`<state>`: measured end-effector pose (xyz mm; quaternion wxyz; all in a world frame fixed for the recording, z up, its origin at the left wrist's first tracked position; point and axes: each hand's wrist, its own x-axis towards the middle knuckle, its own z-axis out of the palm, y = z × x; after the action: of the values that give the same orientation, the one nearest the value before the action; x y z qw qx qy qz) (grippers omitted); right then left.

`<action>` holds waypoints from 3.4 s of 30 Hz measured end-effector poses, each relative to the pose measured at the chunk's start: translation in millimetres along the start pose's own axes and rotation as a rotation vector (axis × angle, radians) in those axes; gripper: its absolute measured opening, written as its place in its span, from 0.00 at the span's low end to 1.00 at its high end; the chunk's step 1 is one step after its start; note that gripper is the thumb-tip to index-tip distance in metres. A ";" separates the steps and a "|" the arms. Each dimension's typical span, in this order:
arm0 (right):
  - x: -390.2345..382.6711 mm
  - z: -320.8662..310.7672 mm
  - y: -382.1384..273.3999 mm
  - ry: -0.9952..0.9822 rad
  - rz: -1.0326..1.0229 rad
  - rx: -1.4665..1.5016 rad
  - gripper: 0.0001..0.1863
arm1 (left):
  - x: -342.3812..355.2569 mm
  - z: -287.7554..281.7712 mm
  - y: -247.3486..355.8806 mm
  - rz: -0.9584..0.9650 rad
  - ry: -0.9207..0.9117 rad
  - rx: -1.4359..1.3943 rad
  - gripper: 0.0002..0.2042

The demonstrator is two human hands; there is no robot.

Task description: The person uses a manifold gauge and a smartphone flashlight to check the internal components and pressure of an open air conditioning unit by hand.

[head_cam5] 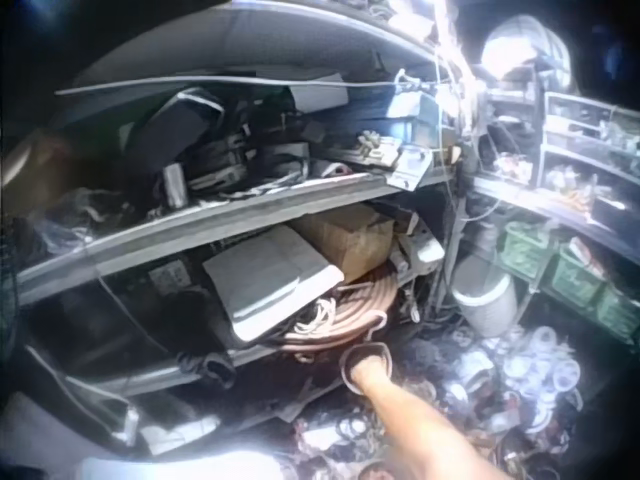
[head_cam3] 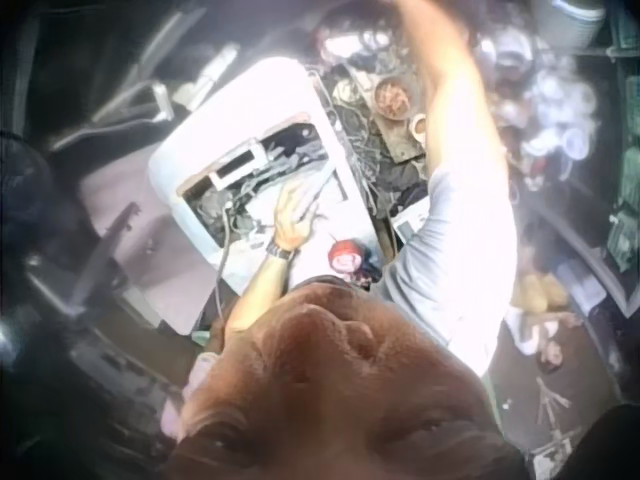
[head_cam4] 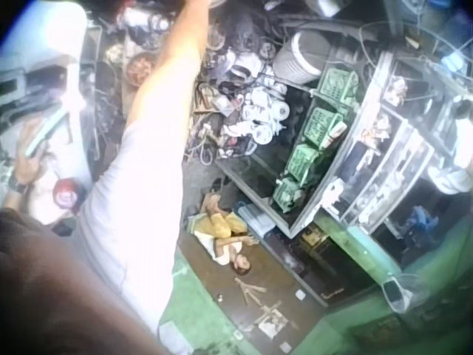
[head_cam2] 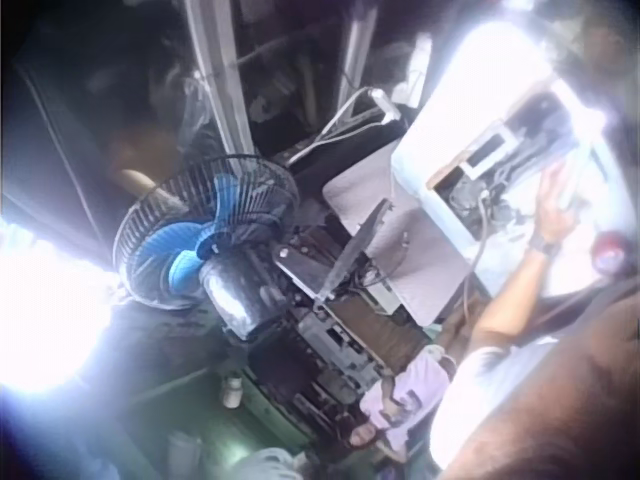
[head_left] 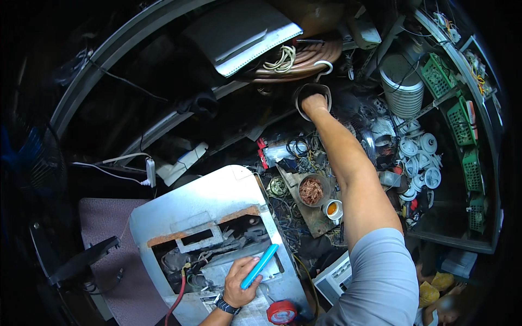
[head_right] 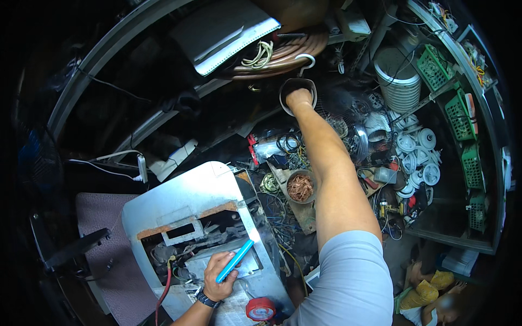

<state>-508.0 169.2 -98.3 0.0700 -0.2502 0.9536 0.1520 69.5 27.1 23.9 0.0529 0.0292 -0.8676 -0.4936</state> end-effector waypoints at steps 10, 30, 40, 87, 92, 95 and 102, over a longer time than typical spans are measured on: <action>-9.4 0.7 8.9 0.022 -0.052 -0.054 0.15 | -0.3 -3.3 5.5 -0.114 0.019 -0.091 0.25; -411.0 -274.5 -261.9 0.135 -1.280 1.535 0.07 | -12.9 10.0 -20.9 0.111 0.046 0.118 0.20; -593.6 -370.9 -443.7 -0.213 -1.756 1.625 0.08 | -8.4 3.3 3.3 0.059 0.230 -0.270 0.18; -743.6 -252.7 -288.4 0.976 -0.757 0.784 0.32 | -255.3 -101.3 124.2 0.346 0.105 0.126 0.15; -738.6 -185.3 -230.6 0.678 -0.734 0.829 0.35 | -250.4 -112.8 168.1 0.619 -0.086 0.313 0.15; -732.5 -159.8 -219.4 0.699 -0.594 1.024 0.30 | -223.0 -92.7 180.3 0.704 -0.108 0.415 0.14; -701.7 -104.5 -183.2 0.893 -0.537 1.402 0.16 | -168.2 -51.2 205.6 0.623 -0.285 0.450 0.27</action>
<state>184.2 303.4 100.7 -0.1389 -0.4017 0.6747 -0.6034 242.9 105.8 216.0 0.0715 -0.2929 -0.9199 -0.2506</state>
